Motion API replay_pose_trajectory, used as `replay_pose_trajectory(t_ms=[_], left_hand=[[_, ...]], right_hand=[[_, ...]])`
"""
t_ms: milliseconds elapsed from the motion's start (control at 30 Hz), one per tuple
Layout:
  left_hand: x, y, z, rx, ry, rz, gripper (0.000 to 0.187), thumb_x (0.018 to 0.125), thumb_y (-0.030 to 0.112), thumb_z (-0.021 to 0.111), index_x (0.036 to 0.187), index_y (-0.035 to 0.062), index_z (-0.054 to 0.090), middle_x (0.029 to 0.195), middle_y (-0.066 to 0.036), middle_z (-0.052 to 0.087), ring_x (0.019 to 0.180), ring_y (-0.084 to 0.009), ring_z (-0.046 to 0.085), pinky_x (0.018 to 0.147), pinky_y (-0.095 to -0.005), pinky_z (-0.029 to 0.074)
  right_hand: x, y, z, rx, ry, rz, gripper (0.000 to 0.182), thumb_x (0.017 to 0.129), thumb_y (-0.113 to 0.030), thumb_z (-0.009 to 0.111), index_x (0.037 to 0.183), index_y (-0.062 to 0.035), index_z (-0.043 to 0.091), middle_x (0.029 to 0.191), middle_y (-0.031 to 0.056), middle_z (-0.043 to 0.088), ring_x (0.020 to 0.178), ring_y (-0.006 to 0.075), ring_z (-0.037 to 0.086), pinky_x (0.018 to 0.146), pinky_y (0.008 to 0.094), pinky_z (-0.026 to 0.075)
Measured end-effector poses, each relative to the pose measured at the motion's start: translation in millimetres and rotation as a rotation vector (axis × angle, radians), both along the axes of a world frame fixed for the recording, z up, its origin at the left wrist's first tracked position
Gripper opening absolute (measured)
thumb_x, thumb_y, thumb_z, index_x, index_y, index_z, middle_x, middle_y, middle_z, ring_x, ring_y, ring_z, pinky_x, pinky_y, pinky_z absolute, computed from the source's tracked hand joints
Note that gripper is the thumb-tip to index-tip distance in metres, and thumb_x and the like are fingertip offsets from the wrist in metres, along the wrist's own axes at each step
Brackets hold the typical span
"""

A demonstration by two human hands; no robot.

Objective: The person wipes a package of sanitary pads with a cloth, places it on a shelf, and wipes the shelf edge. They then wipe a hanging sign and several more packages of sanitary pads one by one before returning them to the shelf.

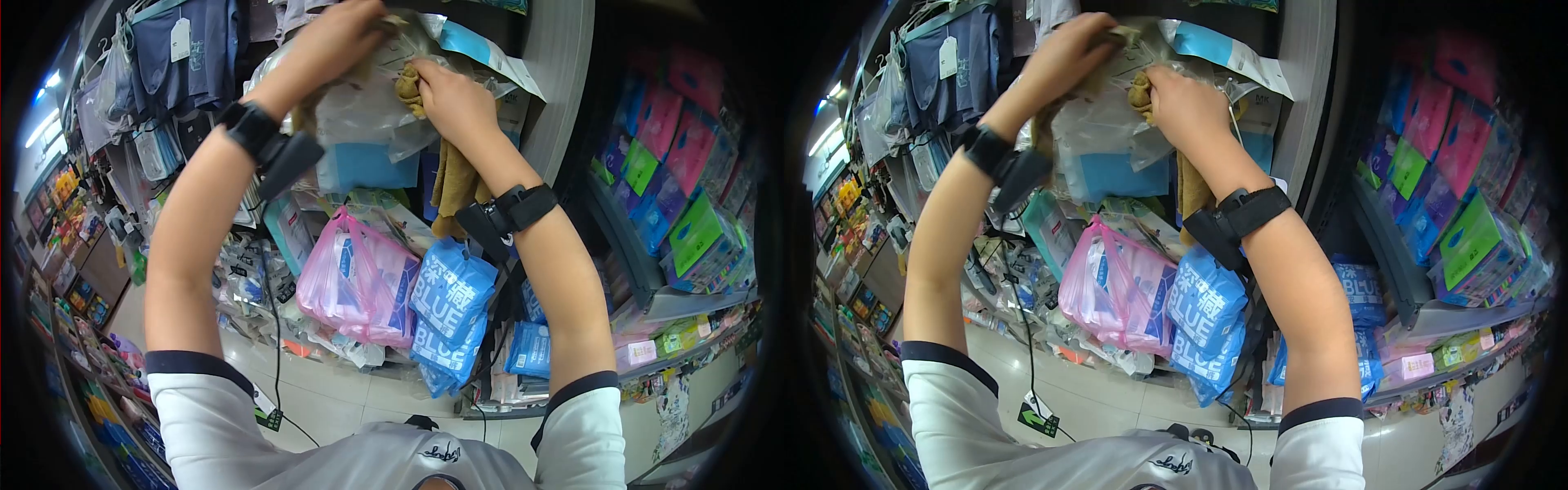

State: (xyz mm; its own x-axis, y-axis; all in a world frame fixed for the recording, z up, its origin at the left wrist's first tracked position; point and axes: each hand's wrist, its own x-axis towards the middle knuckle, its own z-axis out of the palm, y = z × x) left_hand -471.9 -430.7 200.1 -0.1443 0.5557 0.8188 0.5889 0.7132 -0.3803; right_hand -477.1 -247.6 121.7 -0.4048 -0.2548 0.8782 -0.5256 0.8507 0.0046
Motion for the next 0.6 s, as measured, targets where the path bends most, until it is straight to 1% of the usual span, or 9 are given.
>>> replay_pose_trajectory(t_ms=[33,67,100,133,200,333,400,433,600], left_hand=[[-10.6,10.7,-0.1,-0.01,0.013,0.025,0.023,0.078,0.02,0.056,0.097,0.0064,0.053,0.093,-0.012,0.055,0.088,-0.0319,0.054,0.074,-0.0379,0.044],[-27.2,17.7,0.5,-0.02,0.027,0.051,0.023,0.078,0.021,0.056,0.096,0.0077,0.054,0.091,-0.011,0.055,0.088,-0.0308,0.054,0.073,-0.0383,0.045],[-38.4,22.9,0.9,-0.029,0.03,0.161,0.021,0.078,0.023,0.056,0.096,0.0103,0.055,0.09,-0.01,0.055,0.086,-0.0295,0.054,0.072,-0.0388,0.045],[-48.3,24.0,0.1,-0.013,0.071,0.202,0.021,0.079,0.025,0.055,0.096,0.0126,0.056,0.091,-0.009,0.055,0.088,-0.0289,0.054,0.071,-0.0382,0.045],[-56.5,21.9,2.6,0.004,0.049,0.199,0.023,0.078,0.024,0.055,0.098,0.012,0.057,0.092,-0.009,0.056,0.088,-0.0299,0.055,0.072,-0.0383,0.045],[-55.3,0.0,4.0,0.037,-0.047,0.191,0.025,0.08,0.025,0.055,0.101,0.0108,0.057,0.093,-0.01,0.055,0.088,-0.0307,0.055,0.072,-0.0382,0.045],[-54.8,-15.2,2.4,0.1,-0.018,0.217,0.024,0.079,0.027,0.054,0.099,0.0148,0.06,0.089,-0.007,0.056,0.086,-0.0273,0.056,0.071,-0.0373,0.046],[-54.3,-22.2,0.2,0.119,-0.021,0.254,0.025,0.081,0.027,0.053,0.1,0.0138,0.06,0.091,-0.008,0.056,0.087,-0.0277,0.056,0.072,-0.0376,0.046],[-55.7,-57.8,-5.6,0.115,-0.004,0.227,0.024,0.082,0.025,0.053,0.101,0.0115,0.058,0.094,-0.009,0.056,0.089,-0.0302,0.055,0.072,-0.0384,0.045]], right_hand=[[0.9,-0.7,-0.6,0.003,0.004,0.001,0.027,0.084,-0.023,0.043,0.109,-0.0208,0.053,0.093,0.0082,0.062,0.077,0.0315,0.06,0.064,0.0417,0.049],[2.6,-1.2,-1.1,0.005,0.058,0.013,0.026,0.082,-0.02,0.044,0.106,-0.0171,0.054,0.09,0.0078,0.063,0.073,0.0311,0.061,0.062,0.0416,0.049],[3.8,-1.9,-1.5,0.007,0.113,0.026,0.025,0.081,-0.018,0.045,0.102,-0.0135,0.055,0.088,0.0074,0.063,0.069,0.0306,0.061,0.059,0.0416,0.049],[4.6,-2.4,-1.5,0.012,0.121,0.027,0.025,0.081,-0.018,0.045,0.102,-0.0135,0.055,0.088,0.0074,0.063,0.069,0.0306,0.061,0.059,0.0416,0.049],[3.6,-2.6,-1.5,0.004,0.044,-0.027,0.025,0.083,-0.021,0.045,0.106,-0.0192,0.053,0.091,0.0066,0.063,0.073,0.0311,0.061,0.062,0.0413,0.049],[3.1,-4.3,-2.1,-0.014,0.076,-0.026,0.022,0.083,-0.021,0.046,0.103,-0.0191,0.055,0.09,0.0055,0.063,0.071,0.0306,0.061,0.06,0.0404,0.049],[1.4,-3.8,-3.0,-0.02,0.087,-0.01,0.023,0.083,-0.021,0.046,0.104,-0.0194,0.054,0.09,0.0052,0.063,0.07,0.0304,0.061,0.059,0.0402,0.049],[0.9,-3.2,-3.3,-0.021,0.101,0.003,0.023,0.083,-0.021,0.046,0.104,-0.0196,0.054,0.09,0.005,0.063,0.07,0.0302,0.061,0.059,0.0401,0.049],[2.9,-4.5,0.2,-0.022,0.058,-0.012,0.023,0.083,-0.021,0.045,0.105,-0.0197,0.054,0.09,0.0049,0.063,0.072,0.0297,0.061,0.06,0.0393,0.049]])
